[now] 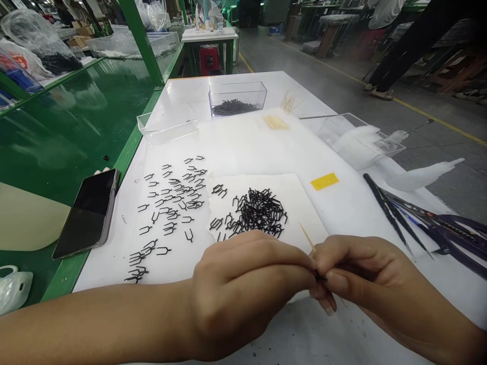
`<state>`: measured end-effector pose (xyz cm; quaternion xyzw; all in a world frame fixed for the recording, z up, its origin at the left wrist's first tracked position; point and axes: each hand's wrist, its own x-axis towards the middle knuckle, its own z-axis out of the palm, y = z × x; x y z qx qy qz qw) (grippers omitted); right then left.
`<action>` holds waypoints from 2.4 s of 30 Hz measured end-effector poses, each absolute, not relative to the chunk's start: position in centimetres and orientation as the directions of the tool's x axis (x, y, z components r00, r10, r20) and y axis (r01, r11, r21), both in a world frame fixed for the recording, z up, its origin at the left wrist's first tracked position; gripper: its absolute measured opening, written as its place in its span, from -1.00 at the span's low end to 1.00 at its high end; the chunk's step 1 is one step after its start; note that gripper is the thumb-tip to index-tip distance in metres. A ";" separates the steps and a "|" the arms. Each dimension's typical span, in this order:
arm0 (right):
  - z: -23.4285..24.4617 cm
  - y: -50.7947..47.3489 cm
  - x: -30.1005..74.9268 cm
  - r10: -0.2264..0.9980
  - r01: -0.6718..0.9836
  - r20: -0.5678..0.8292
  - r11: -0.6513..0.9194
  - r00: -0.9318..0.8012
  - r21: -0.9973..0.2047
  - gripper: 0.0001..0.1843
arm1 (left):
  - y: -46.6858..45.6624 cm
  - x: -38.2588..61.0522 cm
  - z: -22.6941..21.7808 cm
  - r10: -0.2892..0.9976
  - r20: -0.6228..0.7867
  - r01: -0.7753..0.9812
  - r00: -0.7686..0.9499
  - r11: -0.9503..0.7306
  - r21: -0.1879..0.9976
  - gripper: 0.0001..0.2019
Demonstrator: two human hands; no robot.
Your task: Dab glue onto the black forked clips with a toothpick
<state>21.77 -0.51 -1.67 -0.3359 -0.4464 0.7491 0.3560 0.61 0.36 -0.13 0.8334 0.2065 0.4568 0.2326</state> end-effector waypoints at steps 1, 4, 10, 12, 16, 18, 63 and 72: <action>-1.6 -0.5 21.8 0.843 -0.211 -0.176 -0.320 -0.509 -0.924 -0.94 | 0.4 0.8 -0.3 0.587 0.660 0.105 0.469 -0.779 0.619 -0.88; -1.3 -0.6 22.0 0.905 -0.057 -0.087 -0.121 -0.416 -0.991 -0.94 | 0.7 1.4 -0.9 0.658 0.638 0.010 0.399 -0.699 0.715 -0.90; -0.9 1.2 23.5 0.941 0.346 0.338 0.314 0.009 -0.884 -0.78 | 1.2 1.6 -1.2 0.822 0.491 -0.024 0.287 -0.507 0.862 -0.92; -0.8 2.5 24.2 0.852 0.498 0.491 0.351 0.183 -0.793 -0.81 | 1.1 1.5 -1.4 0.875 0.405 -0.027 0.265 -0.413 0.910 -0.92; -1.2 5.4 26.3 0.723 0.700 0.656 0.352 0.218 -0.621 -0.89 | 1.2 1.5 -1.8 0.939 0.245 -0.082 0.242 -0.232 0.969 -0.93; -1.7 6.6 27.4 0.760 0.750 0.626 0.311 0.172 -0.583 -0.87 | 1.3 1.6 -1.8 0.952 0.194 -0.110 0.236 -0.172 0.979 -0.93; -3.2 3.3 23.9 0.955 0.209 0.294 0.296 -0.043 -0.932 -0.78 | 2.1 1.9 -1.5 0.812 -0.397 -0.185 0.429 0.509 0.841 -0.93; -3.4 2.0 22.2 0.930 0.222 0.329 0.359 -0.162 -0.907 -0.77 | 2.2 1.8 -1.9 0.810 -0.389 -0.163 0.439 0.497 0.852 -0.92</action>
